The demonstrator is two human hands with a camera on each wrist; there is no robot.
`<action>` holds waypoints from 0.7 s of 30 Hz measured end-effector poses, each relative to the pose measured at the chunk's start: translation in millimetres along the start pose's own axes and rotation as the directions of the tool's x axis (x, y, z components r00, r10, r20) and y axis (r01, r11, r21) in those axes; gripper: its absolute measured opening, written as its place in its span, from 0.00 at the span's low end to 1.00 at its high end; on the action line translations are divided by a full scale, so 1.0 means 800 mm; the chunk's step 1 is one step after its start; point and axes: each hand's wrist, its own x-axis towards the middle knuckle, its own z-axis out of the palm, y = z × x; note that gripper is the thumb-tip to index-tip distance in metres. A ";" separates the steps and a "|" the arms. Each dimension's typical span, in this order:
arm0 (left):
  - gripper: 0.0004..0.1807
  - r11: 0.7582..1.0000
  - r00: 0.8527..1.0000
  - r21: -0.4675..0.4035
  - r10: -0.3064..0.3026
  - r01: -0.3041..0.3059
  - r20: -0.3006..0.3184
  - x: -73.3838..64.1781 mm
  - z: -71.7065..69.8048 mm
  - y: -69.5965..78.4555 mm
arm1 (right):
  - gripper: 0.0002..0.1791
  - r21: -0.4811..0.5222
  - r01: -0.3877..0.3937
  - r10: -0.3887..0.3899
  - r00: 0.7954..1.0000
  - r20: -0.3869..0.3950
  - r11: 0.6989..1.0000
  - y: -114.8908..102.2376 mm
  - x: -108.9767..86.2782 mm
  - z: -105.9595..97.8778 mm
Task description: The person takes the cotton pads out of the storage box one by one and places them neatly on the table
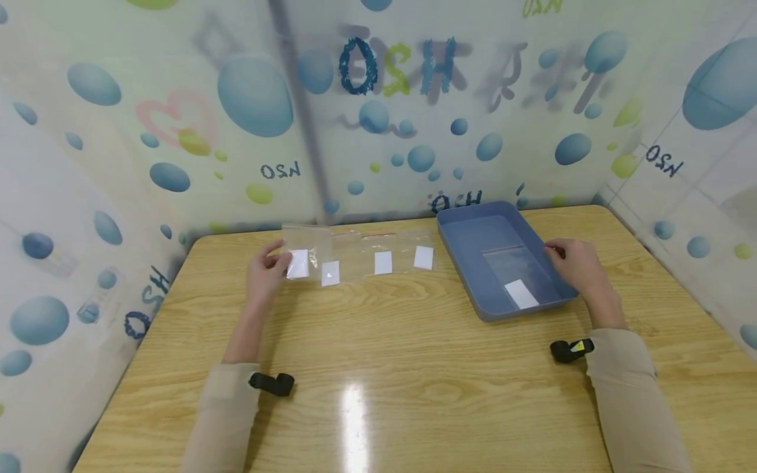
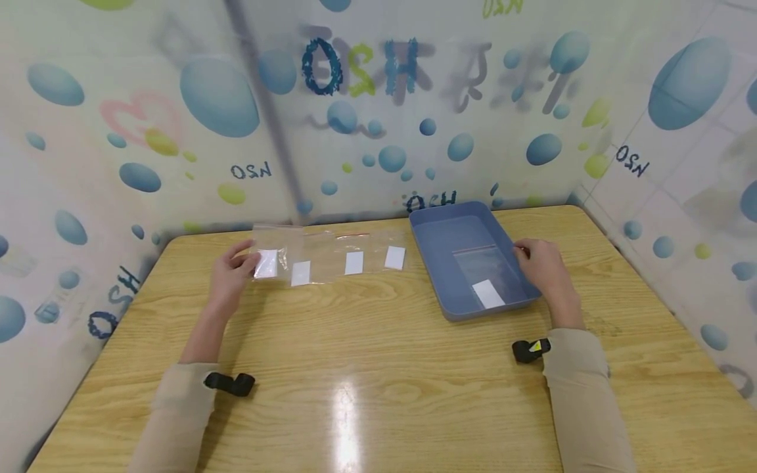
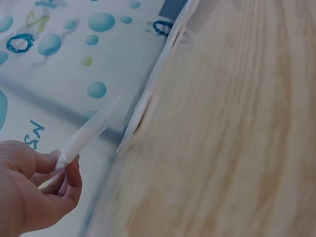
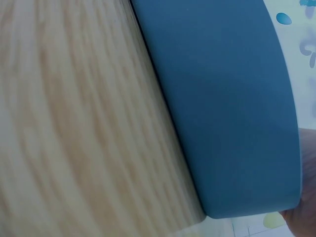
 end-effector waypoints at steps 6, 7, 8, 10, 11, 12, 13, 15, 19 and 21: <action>0.24 0.999 0.999 0.012 -0.043 0.043 -0.003 0.002 -0.014 -0.001 | 0.16 0.005 -0.004 0.004 1.000 0.001 1.000 -0.001 -0.001 0.000; 0.24 0.999 0.999 0.013 -0.048 0.049 -0.006 0.002 -0.016 -0.001 | 0.15 0.006 -0.003 0.003 1.000 0.000 1.000 -0.001 -0.001 0.000; 0.24 0.998 0.999 0.013 -0.053 0.054 -0.010 0.002 -0.018 -0.002 | 0.15 0.006 -0.005 0.005 1.000 0.001 1.000 -0.001 -0.001 0.000; 0.25 0.998 0.998 0.022 -0.064 0.065 -0.016 0.003 -0.021 -0.001 | 0.15 0.005 -0.004 0.004 1.000 -0.001 1.000 -0.001 -0.001 0.001; 0.24 0.997 0.998 0.027 -0.065 0.066 -0.020 0.004 -0.022 -0.002 | 0.15 0.004 -0.005 0.005 1.000 -0.001 1.000 -0.001 -0.001 0.001; 0.24 0.997 0.997 0.026 -0.066 0.067 -0.026 0.004 -0.023 -0.003 | 0.15 0.004 -0.004 0.004 1.000 -0.002 1.000 0.000 -0.001 0.001; 0.24 0.997 0.997 0.028 -0.071 0.072 -0.031 0.005 -0.024 -0.003 | 0.16 0.004 -0.005 0.005 1.000 -0.001 1.000 0.000 0.000 0.001; 0.25 0.996 0.996 0.038 -0.076 0.077 -0.038 0.006 -0.025 -0.004 | 0.16 0.004 -0.006 0.006 1.000 0.000 1.000 0.000 0.000 0.001; 0.25 0.994 0.996 0.070 -0.075 0.078 -0.049 0.009 -0.027 -0.007 | 0.16 0.004 -0.005 0.005 1.000 0.002 1.000 0.000 0.000 0.001; 0.24 0.993 0.997 0.094 -0.061 0.066 -0.054 0.009 -0.028 -0.009 | 0.16 0.005 -0.001 0.001 1.000 0.002 1.000 0.000 0.000 0.000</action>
